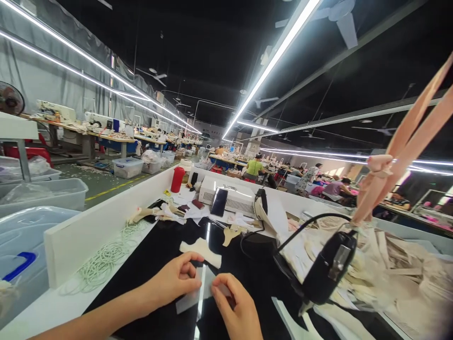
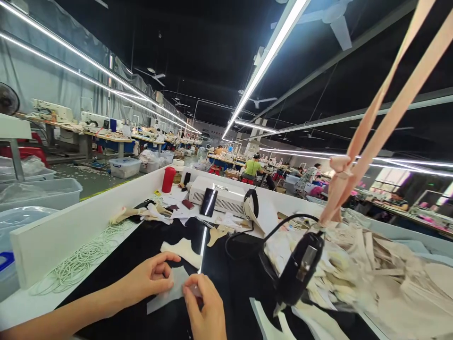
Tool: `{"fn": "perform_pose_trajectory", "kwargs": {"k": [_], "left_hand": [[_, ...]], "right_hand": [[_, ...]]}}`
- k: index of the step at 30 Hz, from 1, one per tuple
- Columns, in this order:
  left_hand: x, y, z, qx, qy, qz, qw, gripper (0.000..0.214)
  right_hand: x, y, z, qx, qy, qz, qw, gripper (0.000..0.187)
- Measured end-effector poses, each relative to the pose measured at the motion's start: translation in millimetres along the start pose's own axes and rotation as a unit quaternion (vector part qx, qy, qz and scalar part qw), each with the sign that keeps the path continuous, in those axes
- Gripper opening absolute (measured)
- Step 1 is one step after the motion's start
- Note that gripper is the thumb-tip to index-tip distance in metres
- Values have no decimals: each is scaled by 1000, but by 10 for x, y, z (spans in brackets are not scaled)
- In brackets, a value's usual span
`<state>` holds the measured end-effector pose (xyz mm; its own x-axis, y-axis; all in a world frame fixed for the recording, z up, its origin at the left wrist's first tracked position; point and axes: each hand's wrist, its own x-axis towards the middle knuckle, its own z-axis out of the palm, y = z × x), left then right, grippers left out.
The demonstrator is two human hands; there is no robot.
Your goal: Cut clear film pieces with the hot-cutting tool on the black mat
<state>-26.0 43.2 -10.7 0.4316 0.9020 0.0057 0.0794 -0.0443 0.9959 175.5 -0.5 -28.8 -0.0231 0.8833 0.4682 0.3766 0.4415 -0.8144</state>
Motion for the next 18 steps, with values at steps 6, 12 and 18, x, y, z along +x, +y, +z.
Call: {"fn": "perform_pose_trajectory", "kwargs": {"k": [6, 12, 18], "left_hand": [[164, 17, -65, 41, 43, 23, 998, 62], [518, 108, -250, 150, 88, 81, 981, 50], [729, 154, -380, 307, 97, 119, 939, 43]], "right_hand": [[212, 84, -29, -51, 6, -15, 999, 25], [553, 115, 32, -126, 21, -27, 991, 28], [798, 245, 158, -222, 26, -56, 973, 22]]}}
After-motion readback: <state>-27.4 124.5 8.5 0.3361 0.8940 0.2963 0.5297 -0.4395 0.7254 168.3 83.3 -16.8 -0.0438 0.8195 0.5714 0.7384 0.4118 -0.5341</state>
